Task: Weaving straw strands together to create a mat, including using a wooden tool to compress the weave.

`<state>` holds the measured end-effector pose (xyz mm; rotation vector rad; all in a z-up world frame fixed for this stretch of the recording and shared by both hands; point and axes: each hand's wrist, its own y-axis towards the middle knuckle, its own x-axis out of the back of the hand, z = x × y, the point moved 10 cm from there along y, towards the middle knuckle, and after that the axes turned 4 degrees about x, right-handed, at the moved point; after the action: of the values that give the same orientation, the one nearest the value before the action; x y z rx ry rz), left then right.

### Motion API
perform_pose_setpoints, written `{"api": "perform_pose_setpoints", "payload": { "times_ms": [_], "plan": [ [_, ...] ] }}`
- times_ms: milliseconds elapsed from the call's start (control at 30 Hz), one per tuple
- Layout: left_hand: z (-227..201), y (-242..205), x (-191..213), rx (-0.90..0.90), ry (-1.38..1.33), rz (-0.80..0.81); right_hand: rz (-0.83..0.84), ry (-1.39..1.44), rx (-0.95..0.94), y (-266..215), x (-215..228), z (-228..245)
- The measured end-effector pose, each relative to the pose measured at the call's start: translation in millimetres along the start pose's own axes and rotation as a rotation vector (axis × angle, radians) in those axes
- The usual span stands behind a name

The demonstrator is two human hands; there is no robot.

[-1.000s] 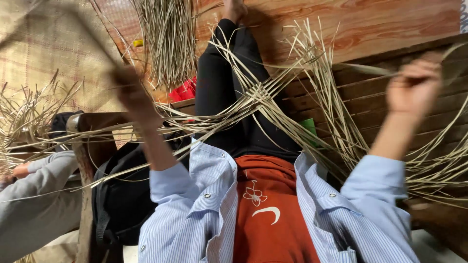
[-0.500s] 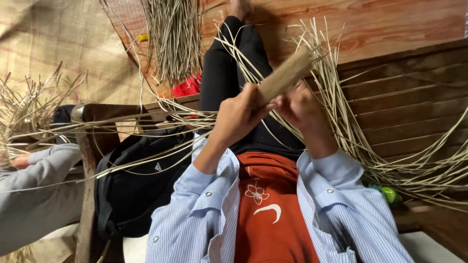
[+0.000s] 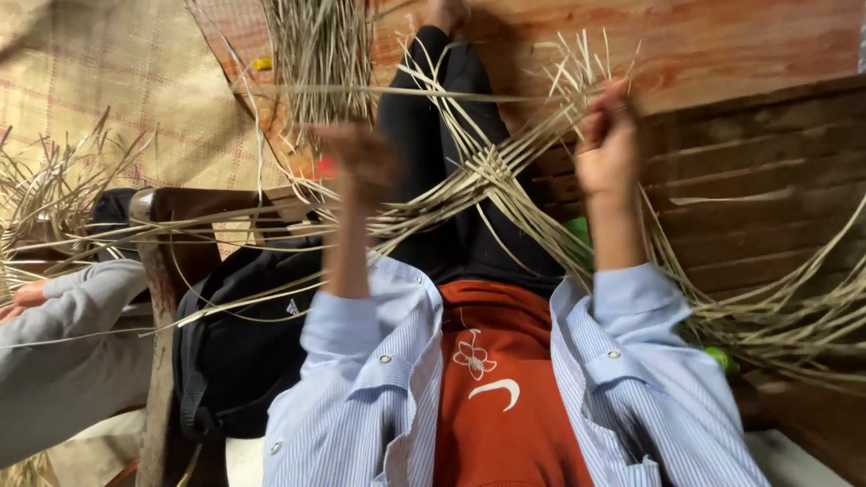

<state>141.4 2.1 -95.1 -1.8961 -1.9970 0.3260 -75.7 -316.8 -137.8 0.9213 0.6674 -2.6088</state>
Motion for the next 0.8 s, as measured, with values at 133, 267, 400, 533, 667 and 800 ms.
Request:
{"api": "perform_pose_setpoints", "payload": {
  "times_ms": [133, 267, 400, 533, 667, 800],
  "plan": [
    [39, -73, -116, 0.053, -0.241, 0.573, 0.067, -0.266, 0.007, -57, -60, -41],
    [20, -101, -142, -0.051, -0.380, 0.750, 0.325, -0.665, 0.256, -70, -88, -28],
    [2, -119, -143, -0.068, -0.419, 0.878, 0.245, -0.993, 0.166, -55, -64, -30],
    [-13, -126, -129, 0.199, -0.548, 0.987, 0.177, -0.479, 0.091, -28, -37, -12],
    [-50, -125, -90, 0.369, -0.480, 0.899, 0.030, -0.533, 0.212, 4, 17, 34],
    [-104, -100, -36, 0.069, -0.263, 0.752, -0.038, -0.617, 0.241, 46, 92, 81]
  ]
}}
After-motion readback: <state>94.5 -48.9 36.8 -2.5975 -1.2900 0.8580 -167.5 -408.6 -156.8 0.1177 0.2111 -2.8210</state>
